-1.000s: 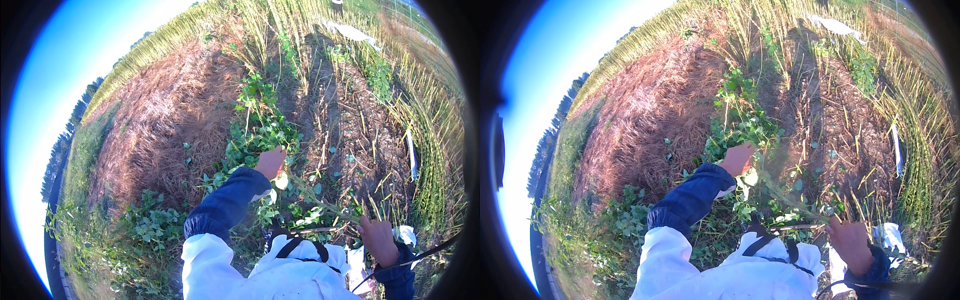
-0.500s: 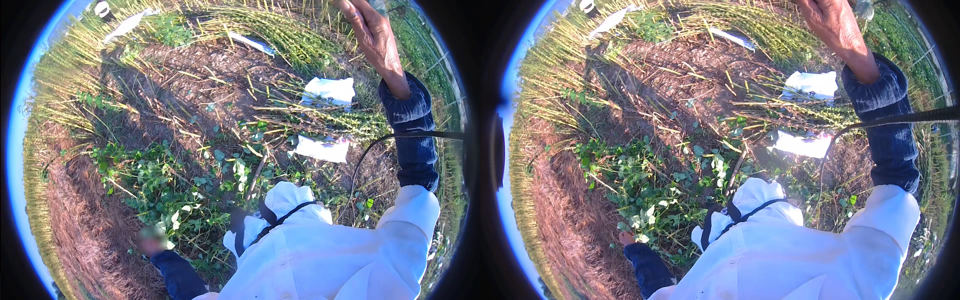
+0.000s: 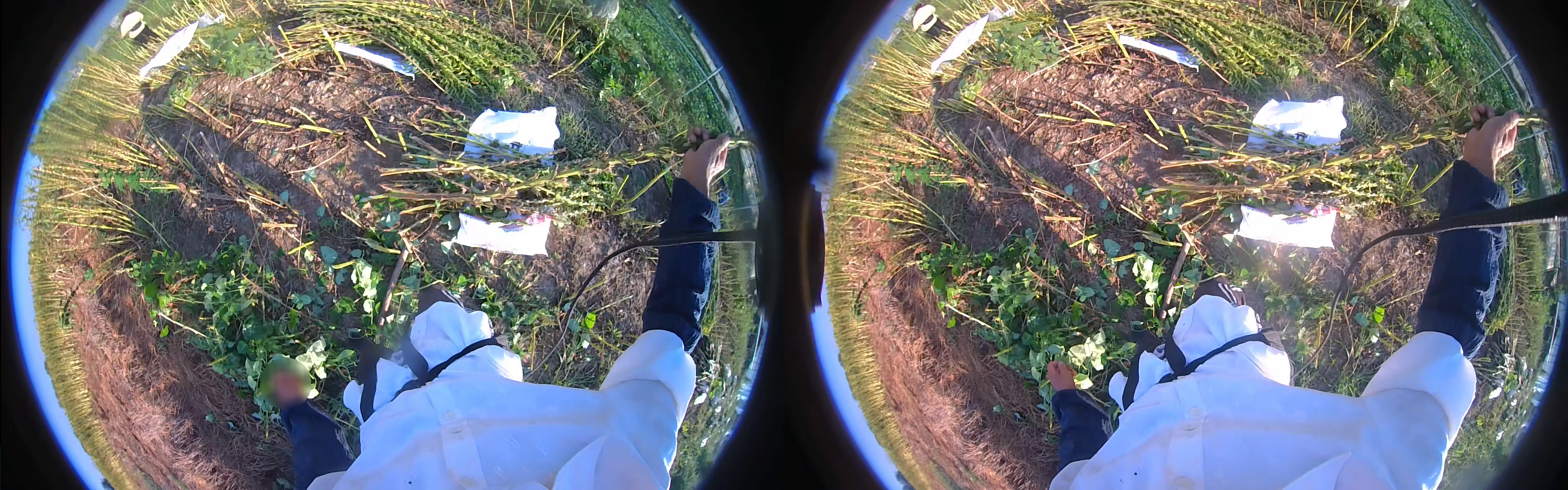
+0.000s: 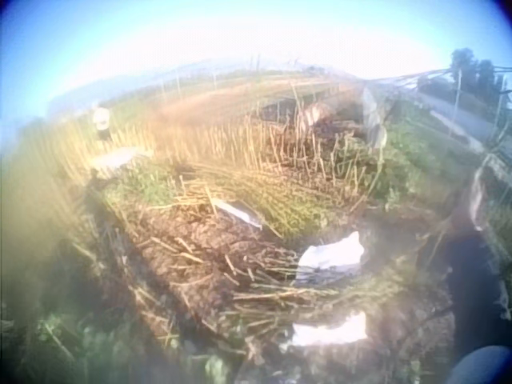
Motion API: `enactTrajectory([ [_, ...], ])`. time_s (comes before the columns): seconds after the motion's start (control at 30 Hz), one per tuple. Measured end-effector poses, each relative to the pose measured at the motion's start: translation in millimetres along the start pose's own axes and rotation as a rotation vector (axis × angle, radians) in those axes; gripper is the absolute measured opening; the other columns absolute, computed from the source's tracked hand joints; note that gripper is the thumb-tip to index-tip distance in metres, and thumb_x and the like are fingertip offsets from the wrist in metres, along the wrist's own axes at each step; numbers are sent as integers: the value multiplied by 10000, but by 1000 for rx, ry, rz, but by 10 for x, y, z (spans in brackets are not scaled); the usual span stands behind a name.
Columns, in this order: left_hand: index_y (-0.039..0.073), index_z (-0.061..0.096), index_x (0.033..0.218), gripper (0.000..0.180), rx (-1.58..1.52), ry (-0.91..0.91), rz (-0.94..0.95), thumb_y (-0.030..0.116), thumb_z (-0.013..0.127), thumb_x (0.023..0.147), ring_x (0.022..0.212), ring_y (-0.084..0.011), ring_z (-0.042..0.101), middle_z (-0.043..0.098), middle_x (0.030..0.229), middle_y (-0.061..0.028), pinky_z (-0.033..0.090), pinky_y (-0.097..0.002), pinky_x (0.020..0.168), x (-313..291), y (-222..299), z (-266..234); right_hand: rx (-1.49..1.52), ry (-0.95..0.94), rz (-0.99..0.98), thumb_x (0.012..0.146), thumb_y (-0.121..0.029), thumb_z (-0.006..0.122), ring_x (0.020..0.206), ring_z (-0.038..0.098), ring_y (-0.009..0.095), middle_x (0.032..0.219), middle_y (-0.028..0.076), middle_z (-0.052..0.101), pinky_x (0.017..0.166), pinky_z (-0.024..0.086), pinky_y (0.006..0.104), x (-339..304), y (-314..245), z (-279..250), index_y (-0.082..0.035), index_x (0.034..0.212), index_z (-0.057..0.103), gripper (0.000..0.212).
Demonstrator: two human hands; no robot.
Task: The person harvests stalks from a field by hand and using a sickle, then gathers them into a bundle on the ground.
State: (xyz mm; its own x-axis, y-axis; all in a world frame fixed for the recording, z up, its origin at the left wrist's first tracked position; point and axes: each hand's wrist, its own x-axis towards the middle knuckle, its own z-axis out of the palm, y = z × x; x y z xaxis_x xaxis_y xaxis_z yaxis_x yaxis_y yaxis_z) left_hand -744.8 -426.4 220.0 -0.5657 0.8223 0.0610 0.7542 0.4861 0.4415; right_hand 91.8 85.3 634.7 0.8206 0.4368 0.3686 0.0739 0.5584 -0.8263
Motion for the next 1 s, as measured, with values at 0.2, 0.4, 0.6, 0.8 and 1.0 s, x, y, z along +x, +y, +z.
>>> enactTrajectory([
  [0.2, 31, 462, 876, 78, -511, -107, -568, 93, 489, 915, 492, -119, 501, 501, 648, -38, 430, -269, 447, -247, 1260, -347, -609, -34, 1, 942, -261, 399, 833, 505, 250, 976, 143, 503, 679, 471, 361, 842, 1844, -1275, -33, 1094, 372, 275],
  [0.4, 26, 505, 915, 145, 284, -64, -236, 159, 551, 880, 698, -159, 568, 529, 716, -67, 447, -319, 636, -654, 2271, -1047, -979, -309, 684, 916, -272, 447, 1067, 469, 225, 1224, 83, 472, 833, 464, 394, 785, 3591, -2483, -122, 1308, 347, 431],
  [0.6, 59, 529, 856, 137, -765, 332, -1038, 139, 460, 944, 524, -112, 498, 533, 734, -17, 408, -252, 432, -1054, 2229, -1722, -725, -996, 1357, 871, -223, 582, 1002, 500, 199, 1102, 77, 490, 807, 498, 394, -1991, 3973, -2081, -94, 1298, 421, 474],
  [0.8, -8, 538, 931, 132, -797, 1006, -1366, 119, 507, 914, 741, -265, 639, 584, 854, -125, 533, -389, 620, -1961, 495, -2804, -695, -1673, 1338, 898, -390, 545, 1149, 458, 111, 1163, -41, 514, 870, 399, 406, -4153, 2648, -206, -154, 1177, 510, 367],
  [1.0, 16, 514, 996, 229, -70, 1461, -1149, 92, 579, 790, 681, -245, 608, 616, 887, -135, 523, -353, 658, -2970, -1348, -4104, -1216, -1777, 1144, 857, -477, 595, 1230, 434, 210, 1286, 41, 494, 809, 471, 452, -4401, 3102, -288, -178, 1117, 514, 405],
])
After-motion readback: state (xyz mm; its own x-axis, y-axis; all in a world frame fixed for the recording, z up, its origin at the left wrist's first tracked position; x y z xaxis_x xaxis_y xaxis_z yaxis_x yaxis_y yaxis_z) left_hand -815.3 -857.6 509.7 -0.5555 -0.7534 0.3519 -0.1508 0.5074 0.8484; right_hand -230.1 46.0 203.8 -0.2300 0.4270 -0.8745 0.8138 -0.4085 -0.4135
